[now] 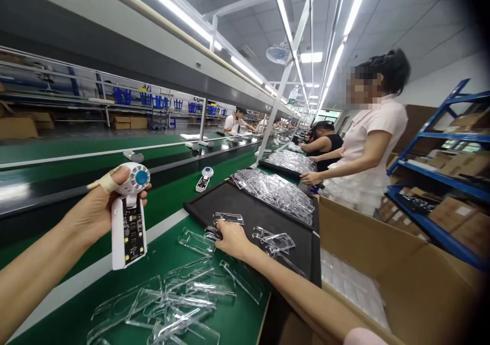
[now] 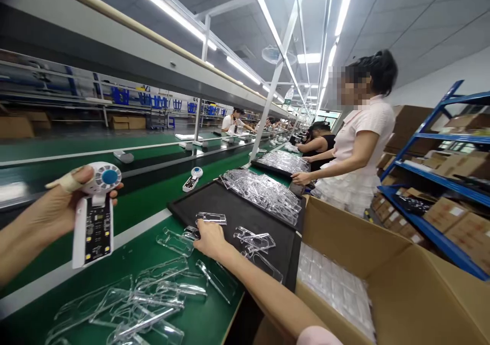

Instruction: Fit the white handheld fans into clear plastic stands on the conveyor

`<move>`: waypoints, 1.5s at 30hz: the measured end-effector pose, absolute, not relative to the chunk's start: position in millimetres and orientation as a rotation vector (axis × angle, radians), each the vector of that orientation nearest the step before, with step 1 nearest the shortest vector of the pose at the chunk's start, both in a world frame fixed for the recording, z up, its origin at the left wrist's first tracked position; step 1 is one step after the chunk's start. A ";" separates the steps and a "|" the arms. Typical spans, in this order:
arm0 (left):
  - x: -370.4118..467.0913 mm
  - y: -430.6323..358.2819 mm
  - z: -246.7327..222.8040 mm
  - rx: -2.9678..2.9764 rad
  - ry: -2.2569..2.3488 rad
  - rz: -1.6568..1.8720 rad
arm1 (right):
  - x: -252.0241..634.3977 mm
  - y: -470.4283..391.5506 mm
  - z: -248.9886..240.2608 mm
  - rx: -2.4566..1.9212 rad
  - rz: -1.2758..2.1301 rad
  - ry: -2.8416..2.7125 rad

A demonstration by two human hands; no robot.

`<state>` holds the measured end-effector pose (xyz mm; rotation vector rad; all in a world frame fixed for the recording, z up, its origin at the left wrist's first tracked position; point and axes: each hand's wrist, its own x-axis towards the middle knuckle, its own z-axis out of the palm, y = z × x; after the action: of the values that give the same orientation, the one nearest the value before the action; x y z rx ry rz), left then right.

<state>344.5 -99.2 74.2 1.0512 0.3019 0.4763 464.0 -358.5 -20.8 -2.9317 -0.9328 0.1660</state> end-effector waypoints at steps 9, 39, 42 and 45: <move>340.7 -95.9 71.0 1.046 0.338 0.487 | 431.7 -332.8 -18.3 -2.843 0.231 -0.894; 315.2 -97.7 85.2 0.788 0.144 0.745 | 355.6 -195.0 61.1 -2.151 -0.088 -1.069; 305.3 -91.9 90.5 0.775 0.164 0.812 | 345.1 -193.4 55.9 -2.089 -0.065 -1.122; 299.2 -87.3 94.3 0.756 0.132 0.856 | 345.6 -197.6 59.6 -1.987 0.201 -1.207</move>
<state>299.2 -87.3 94.3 0.7557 0.1323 0.8562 345.6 -197.6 59.6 -1.9872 -1.2068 0.2010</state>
